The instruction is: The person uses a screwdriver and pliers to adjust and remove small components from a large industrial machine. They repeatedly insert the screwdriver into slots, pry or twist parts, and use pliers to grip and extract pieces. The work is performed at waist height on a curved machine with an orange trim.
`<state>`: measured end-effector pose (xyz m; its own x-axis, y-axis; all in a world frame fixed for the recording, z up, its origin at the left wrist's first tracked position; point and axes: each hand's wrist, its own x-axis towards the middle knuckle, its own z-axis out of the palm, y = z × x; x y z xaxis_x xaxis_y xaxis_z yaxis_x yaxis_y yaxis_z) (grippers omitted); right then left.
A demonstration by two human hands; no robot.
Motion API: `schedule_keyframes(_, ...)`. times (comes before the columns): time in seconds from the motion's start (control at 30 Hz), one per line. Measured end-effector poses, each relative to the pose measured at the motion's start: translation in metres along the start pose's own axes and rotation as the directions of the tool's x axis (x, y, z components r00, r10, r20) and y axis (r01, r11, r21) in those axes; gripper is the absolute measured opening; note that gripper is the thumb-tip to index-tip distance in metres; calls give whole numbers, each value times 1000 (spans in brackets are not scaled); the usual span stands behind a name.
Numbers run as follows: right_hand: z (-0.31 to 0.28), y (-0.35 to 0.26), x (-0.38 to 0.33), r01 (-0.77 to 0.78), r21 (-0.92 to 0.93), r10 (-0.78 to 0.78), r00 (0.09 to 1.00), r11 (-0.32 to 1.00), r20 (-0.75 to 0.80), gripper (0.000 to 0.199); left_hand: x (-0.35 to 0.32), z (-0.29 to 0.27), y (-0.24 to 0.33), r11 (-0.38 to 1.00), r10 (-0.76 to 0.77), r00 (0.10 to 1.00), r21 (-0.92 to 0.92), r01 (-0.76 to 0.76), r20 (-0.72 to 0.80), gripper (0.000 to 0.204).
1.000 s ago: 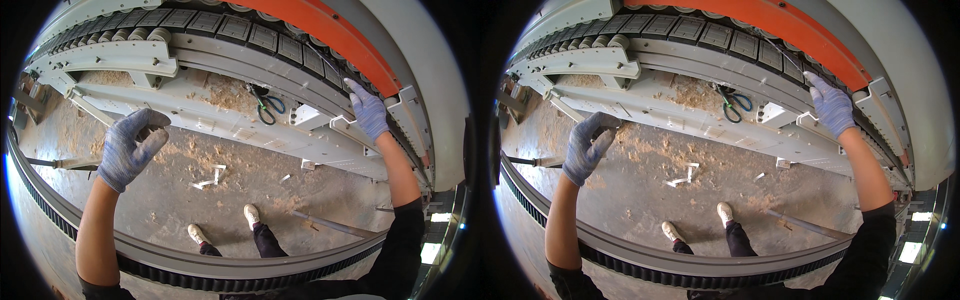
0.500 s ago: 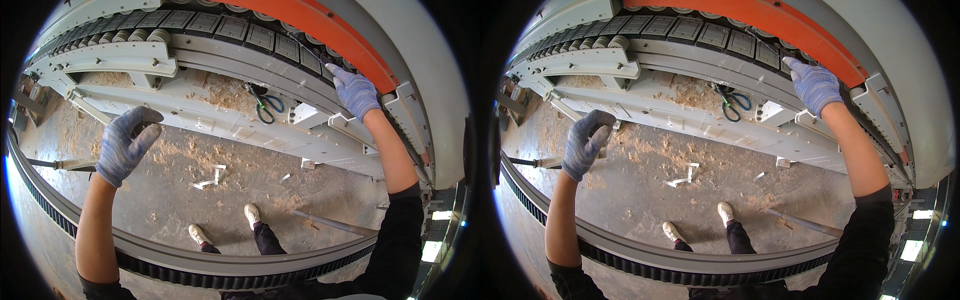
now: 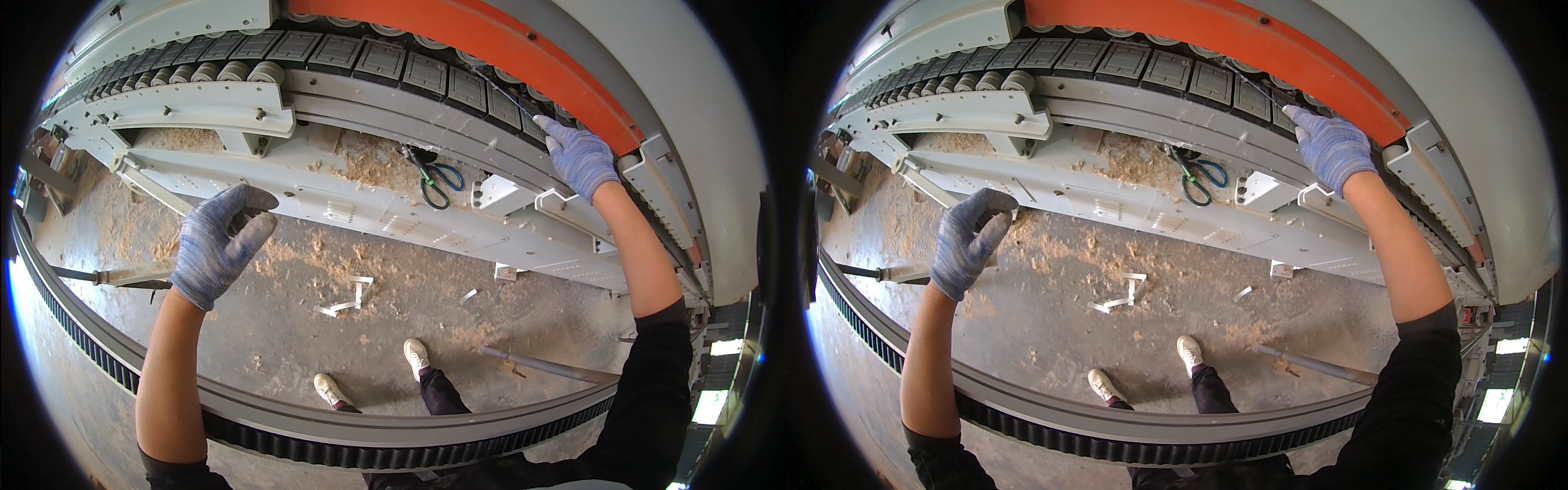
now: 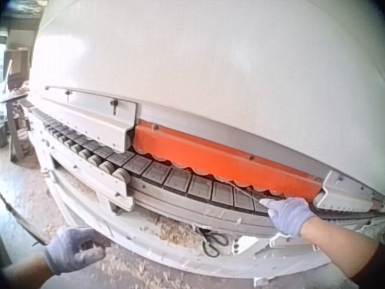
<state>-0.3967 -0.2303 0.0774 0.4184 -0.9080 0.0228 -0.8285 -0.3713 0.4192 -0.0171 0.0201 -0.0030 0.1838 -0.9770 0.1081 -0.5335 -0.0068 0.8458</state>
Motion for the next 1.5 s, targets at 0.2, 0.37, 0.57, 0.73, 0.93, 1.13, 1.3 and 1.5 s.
schedule_keyframes(0.2,1,7,-5,-18,50,18,1000,999,0,36,1,0,1,999,13,1000,52,-12,-10,29)
schedule_keyframes(0.37,11,19,-10,8,112,-2,999,994,-50,38,1,3,5,998,39,999,47,-39,2,30)
schedule_keyframes(0.57,3,13,-18,23,238,4,994,971,-112,37,1,3,7,997,67,998,49,-66,-13,29)
schedule_keyframes(0.73,-2,-16,3,3,46,-1,999,999,-38,39,1,3,3,998,70,997,-1,-70,-35,28)
schedule_keyframes(0.93,2,-14,3,-8,-56,8,1000,998,-6,38,1,1,0,998,67,997,22,-66,-33,30)
schedule_keyframes(1.13,8,9,3,13,-9,-13,999,1000,-36,38,1,1,4,999,28,999,22,-28,-19,29)
schedule_keyframes(1.3,25,18,-1,-53,54,50,997,997,55,39,3,4,8,1000,-2,1000,26,2,21,29)
schedule_keyframes(1.5,45,16,-15,114,459,-21,979,881,-204,42,1,1,11,997,67,997,47,-68,29,31)
